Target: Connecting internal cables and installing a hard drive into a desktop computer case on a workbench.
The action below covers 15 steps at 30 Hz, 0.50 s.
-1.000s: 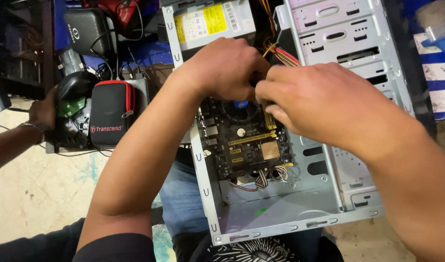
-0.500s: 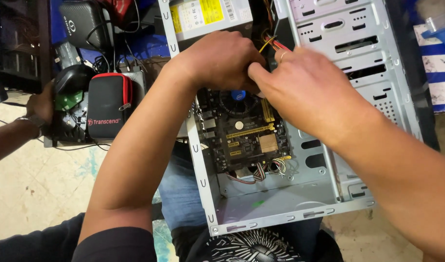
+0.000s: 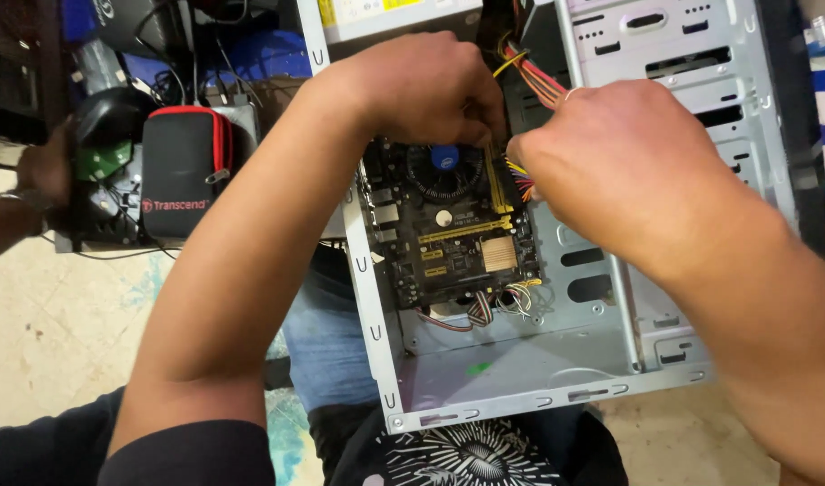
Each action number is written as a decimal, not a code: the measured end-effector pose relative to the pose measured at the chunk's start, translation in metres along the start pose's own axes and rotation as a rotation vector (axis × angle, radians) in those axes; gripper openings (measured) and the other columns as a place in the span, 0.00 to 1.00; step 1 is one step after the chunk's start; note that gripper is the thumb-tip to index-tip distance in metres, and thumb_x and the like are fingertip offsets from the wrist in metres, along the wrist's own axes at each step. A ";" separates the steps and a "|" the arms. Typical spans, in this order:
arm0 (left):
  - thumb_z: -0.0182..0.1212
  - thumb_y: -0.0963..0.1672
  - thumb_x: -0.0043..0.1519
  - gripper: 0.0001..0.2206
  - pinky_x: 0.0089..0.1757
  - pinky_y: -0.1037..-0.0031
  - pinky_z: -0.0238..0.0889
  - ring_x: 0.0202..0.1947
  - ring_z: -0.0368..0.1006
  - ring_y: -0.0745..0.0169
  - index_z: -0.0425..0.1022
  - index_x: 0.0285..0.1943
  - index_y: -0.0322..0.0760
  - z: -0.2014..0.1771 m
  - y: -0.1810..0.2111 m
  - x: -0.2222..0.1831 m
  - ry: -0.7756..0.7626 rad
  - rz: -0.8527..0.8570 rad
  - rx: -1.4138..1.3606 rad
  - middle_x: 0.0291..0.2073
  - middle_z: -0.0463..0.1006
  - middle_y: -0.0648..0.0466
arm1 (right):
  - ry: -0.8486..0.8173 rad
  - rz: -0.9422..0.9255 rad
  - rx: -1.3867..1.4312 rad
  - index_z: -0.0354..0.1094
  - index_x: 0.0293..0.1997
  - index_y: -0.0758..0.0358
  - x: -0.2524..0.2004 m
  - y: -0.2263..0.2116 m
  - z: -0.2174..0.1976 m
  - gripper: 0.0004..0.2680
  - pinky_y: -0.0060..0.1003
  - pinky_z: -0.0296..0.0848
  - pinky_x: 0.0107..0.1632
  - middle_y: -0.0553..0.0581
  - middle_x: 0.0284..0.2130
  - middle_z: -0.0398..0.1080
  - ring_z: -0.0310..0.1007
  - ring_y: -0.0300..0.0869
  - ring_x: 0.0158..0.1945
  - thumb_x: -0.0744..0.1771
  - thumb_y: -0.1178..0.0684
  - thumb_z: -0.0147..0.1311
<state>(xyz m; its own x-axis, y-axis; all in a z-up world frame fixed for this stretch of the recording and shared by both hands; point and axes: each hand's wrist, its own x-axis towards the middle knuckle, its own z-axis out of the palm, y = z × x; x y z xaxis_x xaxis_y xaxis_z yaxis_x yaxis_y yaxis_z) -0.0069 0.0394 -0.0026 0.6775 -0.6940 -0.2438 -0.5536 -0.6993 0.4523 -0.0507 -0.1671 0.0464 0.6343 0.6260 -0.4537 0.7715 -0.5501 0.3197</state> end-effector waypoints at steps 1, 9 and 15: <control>0.63 0.47 0.56 0.11 0.36 0.56 0.64 0.33 0.77 0.48 0.86 0.46 0.60 0.000 0.000 0.001 0.001 0.002 -0.009 0.32 0.85 0.61 | -0.008 -0.003 -0.002 0.73 0.32 0.42 0.002 -0.002 0.005 0.06 0.47 0.76 0.32 0.50 0.28 0.77 0.80 0.52 0.36 0.60 0.55 0.55; 0.62 0.48 0.58 0.09 0.28 0.52 0.61 0.29 0.76 0.46 0.86 0.44 0.59 0.016 -0.016 0.006 0.063 0.073 0.049 0.30 0.83 0.54 | 0.201 -0.130 -0.298 0.68 0.17 0.39 0.017 -0.016 0.021 0.06 0.37 0.59 0.49 0.45 0.15 0.71 0.71 0.41 0.39 0.58 0.50 0.59; 0.63 0.48 0.61 0.07 0.27 0.52 0.60 0.25 0.73 0.48 0.87 0.41 0.55 0.027 -0.031 0.013 0.164 0.162 0.113 0.28 0.82 0.56 | 0.074 -0.122 -0.339 0.72 0.18 0.38 0.028 -0.014 0.024 0.05 0.36 0.60 0.48 0.47 0.21 0.76 0.74 0.40 0.32 0.58 0.49 0.58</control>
<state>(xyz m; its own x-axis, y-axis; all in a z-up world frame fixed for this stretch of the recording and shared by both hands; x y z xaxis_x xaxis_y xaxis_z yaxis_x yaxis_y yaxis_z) 0.0055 0.0472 -0.0429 0.6397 -0.7680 -0.0294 -0.7057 -0.6021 0.3736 -0.0449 -0.1551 0.0088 0.5291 0.7207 -0.4479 0.8063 -0.2624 0.5301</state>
